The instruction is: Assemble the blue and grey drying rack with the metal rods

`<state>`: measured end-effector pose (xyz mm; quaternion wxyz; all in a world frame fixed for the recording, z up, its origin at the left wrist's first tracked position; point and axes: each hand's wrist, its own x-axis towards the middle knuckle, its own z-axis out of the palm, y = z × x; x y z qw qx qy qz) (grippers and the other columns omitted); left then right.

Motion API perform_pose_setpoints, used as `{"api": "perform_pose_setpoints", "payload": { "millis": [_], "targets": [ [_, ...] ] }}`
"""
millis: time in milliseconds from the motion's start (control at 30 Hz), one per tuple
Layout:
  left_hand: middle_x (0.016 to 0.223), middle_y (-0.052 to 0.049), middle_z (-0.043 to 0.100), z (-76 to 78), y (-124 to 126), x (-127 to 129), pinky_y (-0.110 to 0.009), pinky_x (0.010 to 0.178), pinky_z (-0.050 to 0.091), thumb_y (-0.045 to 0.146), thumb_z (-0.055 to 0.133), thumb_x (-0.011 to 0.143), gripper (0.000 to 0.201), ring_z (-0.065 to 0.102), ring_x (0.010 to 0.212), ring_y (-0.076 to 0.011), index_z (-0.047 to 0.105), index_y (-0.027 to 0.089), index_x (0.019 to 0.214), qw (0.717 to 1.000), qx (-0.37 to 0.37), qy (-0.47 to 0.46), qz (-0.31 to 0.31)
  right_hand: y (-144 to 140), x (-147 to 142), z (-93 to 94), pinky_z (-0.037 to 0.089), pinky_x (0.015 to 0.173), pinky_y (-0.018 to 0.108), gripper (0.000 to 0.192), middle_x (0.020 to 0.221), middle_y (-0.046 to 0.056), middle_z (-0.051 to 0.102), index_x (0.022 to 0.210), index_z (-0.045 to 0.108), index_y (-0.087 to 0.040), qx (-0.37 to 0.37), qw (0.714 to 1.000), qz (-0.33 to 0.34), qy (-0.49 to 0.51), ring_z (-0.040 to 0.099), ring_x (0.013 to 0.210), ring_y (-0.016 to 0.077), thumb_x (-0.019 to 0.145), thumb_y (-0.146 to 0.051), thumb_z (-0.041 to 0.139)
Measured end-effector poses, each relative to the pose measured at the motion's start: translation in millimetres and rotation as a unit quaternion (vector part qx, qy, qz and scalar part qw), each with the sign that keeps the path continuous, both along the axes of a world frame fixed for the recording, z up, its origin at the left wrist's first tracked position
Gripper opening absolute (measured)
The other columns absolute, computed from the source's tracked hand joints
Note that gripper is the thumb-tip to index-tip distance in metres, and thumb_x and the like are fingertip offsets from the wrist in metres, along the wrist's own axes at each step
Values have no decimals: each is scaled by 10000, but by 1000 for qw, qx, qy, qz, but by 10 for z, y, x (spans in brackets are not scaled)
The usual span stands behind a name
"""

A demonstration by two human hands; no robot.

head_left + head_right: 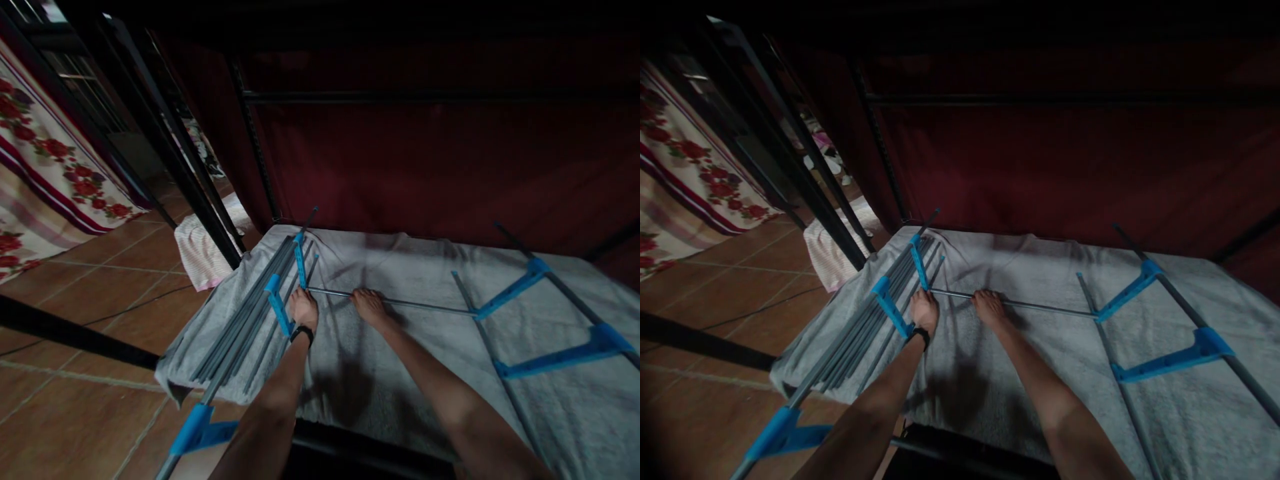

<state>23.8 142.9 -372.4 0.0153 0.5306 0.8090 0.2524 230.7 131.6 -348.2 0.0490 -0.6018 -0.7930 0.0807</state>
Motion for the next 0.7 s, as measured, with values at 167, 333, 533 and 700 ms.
{"api": "perform_pose_setpoints", "payload": {
  "millis": [167,333,533,700],
  "targets": [
    [1444,-288,459,75,-141,48,-447,1088,369,144,504,860,678,456,1314,-367,320,-43,1485,998,-10,50,-33,-403,22,-160,340,1085,397,470,1489,124,451,1450,431,-203,92,994,-37,45,416,1322,250,982,-238,417],
    [1586,-294,248,93,-397,138,-547,1176,220,59,418,864,677,283,1455,-393,281,-24,1521,986,-7,128,-104,-892,476,-464,365,1079,462,451,1485,144,428,1379,516,-191,110,984,-121,68,400,1330,282,943,-210,400],
    [1655,-81,195,119,-635,237,-576,1223,94,8,281,893,681,111,1530,-293,349,203,1542,943,-30,182,-276,-1397,1291,-650,419,1038,513,382,1363,161,513,1218,598,-200,148,951,-211,170,469,1272,300,905,-297,402],
    [1650,-61,214,133,-686,325,-606,1228,87,16,290,901,692,110,1531,-286,321,244,1553,899,-53,231,-367,-1660,1950,-661,469,989,449,399,1181,149,566,1129,616,-179,178,880,-343,275,563,1114,268,824,-391,473]
  ]
}}
